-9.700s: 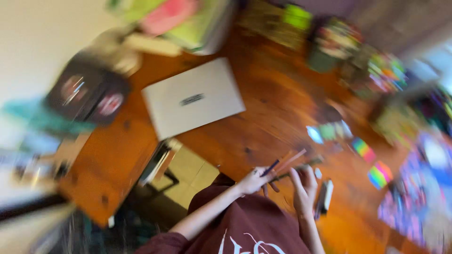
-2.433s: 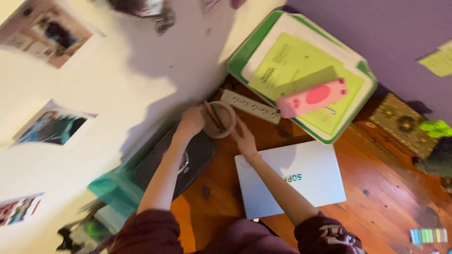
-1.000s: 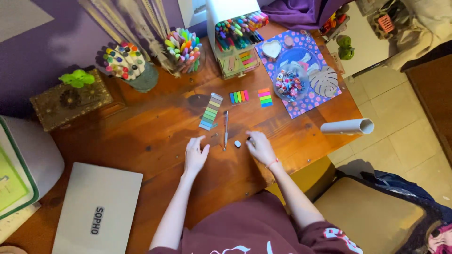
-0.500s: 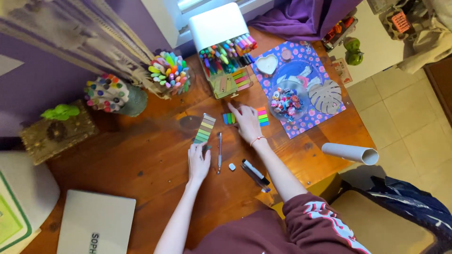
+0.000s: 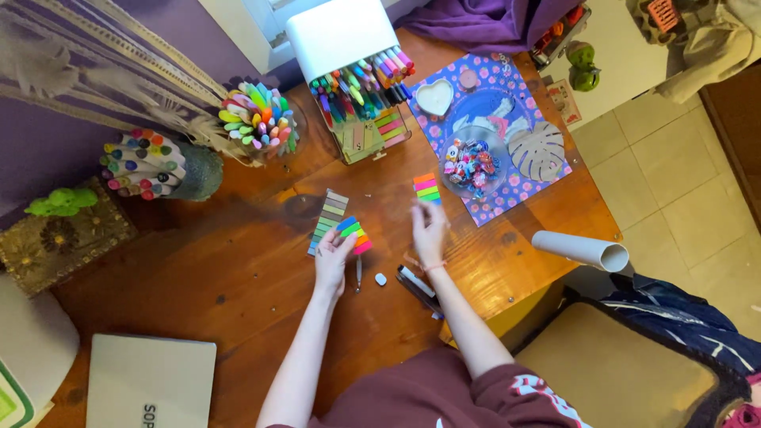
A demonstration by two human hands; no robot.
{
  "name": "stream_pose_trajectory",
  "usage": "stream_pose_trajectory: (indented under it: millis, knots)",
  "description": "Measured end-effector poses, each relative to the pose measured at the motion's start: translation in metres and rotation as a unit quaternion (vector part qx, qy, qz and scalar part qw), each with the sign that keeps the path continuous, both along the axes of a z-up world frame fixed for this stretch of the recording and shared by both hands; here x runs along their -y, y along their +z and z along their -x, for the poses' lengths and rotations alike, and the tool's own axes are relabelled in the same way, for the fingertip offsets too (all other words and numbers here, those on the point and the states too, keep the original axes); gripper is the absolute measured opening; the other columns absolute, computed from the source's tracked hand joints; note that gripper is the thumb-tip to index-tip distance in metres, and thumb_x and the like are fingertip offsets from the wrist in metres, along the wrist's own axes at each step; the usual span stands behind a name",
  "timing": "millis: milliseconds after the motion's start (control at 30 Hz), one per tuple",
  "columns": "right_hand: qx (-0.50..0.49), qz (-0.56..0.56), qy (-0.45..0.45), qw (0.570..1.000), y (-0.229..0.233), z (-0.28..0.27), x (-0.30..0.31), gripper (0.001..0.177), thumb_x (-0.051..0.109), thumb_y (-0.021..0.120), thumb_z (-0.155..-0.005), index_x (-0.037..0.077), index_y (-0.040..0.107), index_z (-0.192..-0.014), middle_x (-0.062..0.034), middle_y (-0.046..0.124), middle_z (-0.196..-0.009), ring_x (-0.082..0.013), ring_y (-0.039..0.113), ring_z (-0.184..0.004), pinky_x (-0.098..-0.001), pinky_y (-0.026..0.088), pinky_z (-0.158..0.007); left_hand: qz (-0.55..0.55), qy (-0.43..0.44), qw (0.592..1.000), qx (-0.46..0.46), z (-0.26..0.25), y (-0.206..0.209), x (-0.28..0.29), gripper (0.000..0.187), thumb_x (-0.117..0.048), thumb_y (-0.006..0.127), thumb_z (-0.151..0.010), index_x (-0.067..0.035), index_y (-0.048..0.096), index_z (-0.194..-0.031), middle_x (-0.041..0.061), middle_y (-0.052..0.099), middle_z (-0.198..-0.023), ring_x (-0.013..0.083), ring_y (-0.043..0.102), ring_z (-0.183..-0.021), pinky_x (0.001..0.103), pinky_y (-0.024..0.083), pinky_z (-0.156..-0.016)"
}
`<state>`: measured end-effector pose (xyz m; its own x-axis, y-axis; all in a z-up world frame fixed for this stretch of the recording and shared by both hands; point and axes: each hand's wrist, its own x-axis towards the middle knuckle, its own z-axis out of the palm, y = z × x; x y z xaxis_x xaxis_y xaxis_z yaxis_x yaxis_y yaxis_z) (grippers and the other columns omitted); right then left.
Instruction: Organize various stationery items, pens, and sticky notes on a wooden desk.
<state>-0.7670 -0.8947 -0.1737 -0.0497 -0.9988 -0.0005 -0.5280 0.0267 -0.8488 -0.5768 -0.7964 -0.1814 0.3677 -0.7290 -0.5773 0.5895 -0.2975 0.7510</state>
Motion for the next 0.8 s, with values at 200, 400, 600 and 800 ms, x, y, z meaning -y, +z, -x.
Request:
stream_pose_trajectory:
  millis: [200, 400, 600, 800]
  knots:
    - [-0.3, -0.033, -0.121, 0.946, -0.023, -0.009, 0.006, 0.064, 0.045, 0.082, -0.083, 0.017, 0.056, -0.135, -0.0079, 0.046, -0.12, -0.0368, 0.048, -0.111, -0.0519, 0.044, -0.09, 0.01, -0.008, 1.0, -0.017, -0.005, 0.02, -0.023, 0.048, -0.003, 0.074, -0.091, -0.007, 0.059, -0.137, 0.009, 0.072, -0.117, 0.0187, 0.072, -0.101, 0.033, 0.065, -0.083]
    - [-0.215, -0.113, -0.172, 0.955, -0.035, -0.009, 0.017, 0.061, 0.043, 0.093, -0.071, 0.021, 0.054, -0.113, -0.0067, 0.046, -0.121, -0.0383, 0.045, -0.12, -0.0541, 0.04, -0.097, 0.04, -0.019, 0.999, -0.003, -0.015, 0.05, -0.037, 0.103, 0.013, 0.067, -0.089, -0.029, 0.014, -0.166, 0.013, 0.067, -0.121, 0.0157, 0.07, -0.102, 0.033, 0.064, -0.09]
    - [-0.178, -0.189, -0.15, 0.954, -0.046, 0.0, 0.027, 0.066, 0.041, 0.098, -0.062, 0.024, 0.056, -0.11, -0.0007, 0.055, -0.113, -0.0329, 0.051, -0.117, -0.0494, 0.041, -0.096, 0.048, -0.035, 0.998, -0.004, -0.012, 0.06, -0.04, 0.058, 0.005, 0.068, -0.091, -0.013, 0.059, -0.145, 0.009, 0.07, -0.123, 0.0127, 0.069, -0.108, 0.028, 0.062, -0.092]
    - [-0.095, -0.12, -0.114, 0.982, -0.08, 0.011, 0.013, 0.04, 0.026, 0.095, -0.065, 0.02, 0.063, -0.088, -0.0043, 0.052, -0.111, -0.0293, 0.067, -0.097, -0.0364, 0.054, -0.089, 0.028, -0.047, 0.998, -0.005, -0.003, 0.027, -0.049, 0.032, 0.0, 0.066, -0.095, -0.003, 0.074, -0.126, 0.018, 0.072, -0.122, 0.0194, 0.068, -0.111, 0.032, 0.058, -0.098]
